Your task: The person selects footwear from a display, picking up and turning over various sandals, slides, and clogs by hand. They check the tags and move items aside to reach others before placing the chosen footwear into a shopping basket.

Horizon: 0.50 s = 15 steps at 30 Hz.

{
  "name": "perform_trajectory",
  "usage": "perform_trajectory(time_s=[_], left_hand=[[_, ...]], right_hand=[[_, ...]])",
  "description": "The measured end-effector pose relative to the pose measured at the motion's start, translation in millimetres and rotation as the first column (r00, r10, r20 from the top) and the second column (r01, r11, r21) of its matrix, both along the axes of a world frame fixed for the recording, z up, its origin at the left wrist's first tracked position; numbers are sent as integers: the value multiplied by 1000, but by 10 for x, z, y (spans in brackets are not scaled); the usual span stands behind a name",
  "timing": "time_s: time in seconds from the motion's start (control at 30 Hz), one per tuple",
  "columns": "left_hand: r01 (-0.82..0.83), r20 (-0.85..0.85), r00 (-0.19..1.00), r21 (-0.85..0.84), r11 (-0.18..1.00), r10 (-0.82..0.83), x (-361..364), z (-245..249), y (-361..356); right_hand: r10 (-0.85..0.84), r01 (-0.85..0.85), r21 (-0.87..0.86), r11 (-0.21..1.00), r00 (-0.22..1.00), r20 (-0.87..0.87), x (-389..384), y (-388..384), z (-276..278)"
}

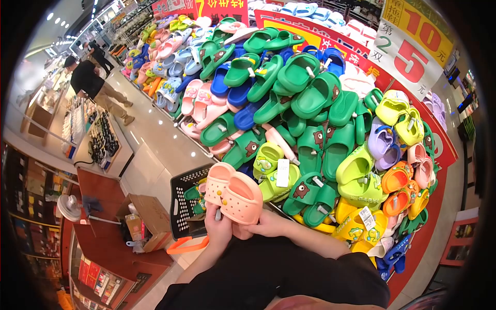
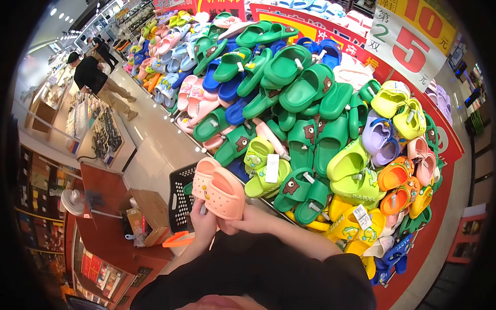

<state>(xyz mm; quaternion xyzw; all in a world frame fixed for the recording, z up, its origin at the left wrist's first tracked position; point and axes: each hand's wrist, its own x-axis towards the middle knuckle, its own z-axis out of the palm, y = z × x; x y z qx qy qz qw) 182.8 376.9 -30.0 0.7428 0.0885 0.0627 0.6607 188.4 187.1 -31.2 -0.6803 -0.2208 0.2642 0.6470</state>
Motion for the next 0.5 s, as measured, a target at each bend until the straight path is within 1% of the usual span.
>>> perform_trajectory(time_s=[0.03,0.07,0.1,0.13,0.17,0.2,0.23,0.3,0.33,0.37,0.4,0.43,0.47,0.5], left_hand=[[24,51,998,51,998,-26,17,21,-46],[36,46,998,91,995,-41,60,79,-82],[46,50,997,90,995,-50,96,103,-121],[72,23,997,45,996,-73,139,116,-159],[98,-7,995,0,995,-98,181,124,-173],[153,55,986,42,987,-156,242,55,-154],[162,52,985,36,986,-164,259,75,-187],[202,41,979,-154,967,-198,287,147,-319],[232,14,972,-176,957,-233,309,271,-344],[218,14,976,-190,957,-219,366,247,-333],[247,60,968,-45,968,-244,412,187,-303],[256,95,959,104,961,-266,451,140,-268],[269,99,954,118,956,-281,497,107,-234],[305,33,950,103,947,-310,509,203,-189]], right_hand=[[-9,9,-1,1000,1000,6,-9,-18,-25],[-61,61,43,997,998,-3,-21,-30,-79],[-112,113,86,990,994,-13,-25,-40,-115],[-122,122,85,989,993,-6,-17,-56,-123],[-155,161,144,976,987,-53,-15,-69,-132],[-184,202,199,959,977,-104,-18,-82,-144],[-193,211,193,958,975,-107,-26,-108,-164],[-82,145,352,925,979,-189,0,-188,-208],[-79,140,337,931,979,-187,18,-187,-255],[-142,214,403,890,969,-201,5,-162,-318],[-195,280,465,840,955,-223,-7,-140,-366],[-168,258,452,854,958,-231,21,-127,-356],[-196,317,474,821,937,-288,57,-110,-344],[-217,378,489,786,910,-353,76,-82,-347]])
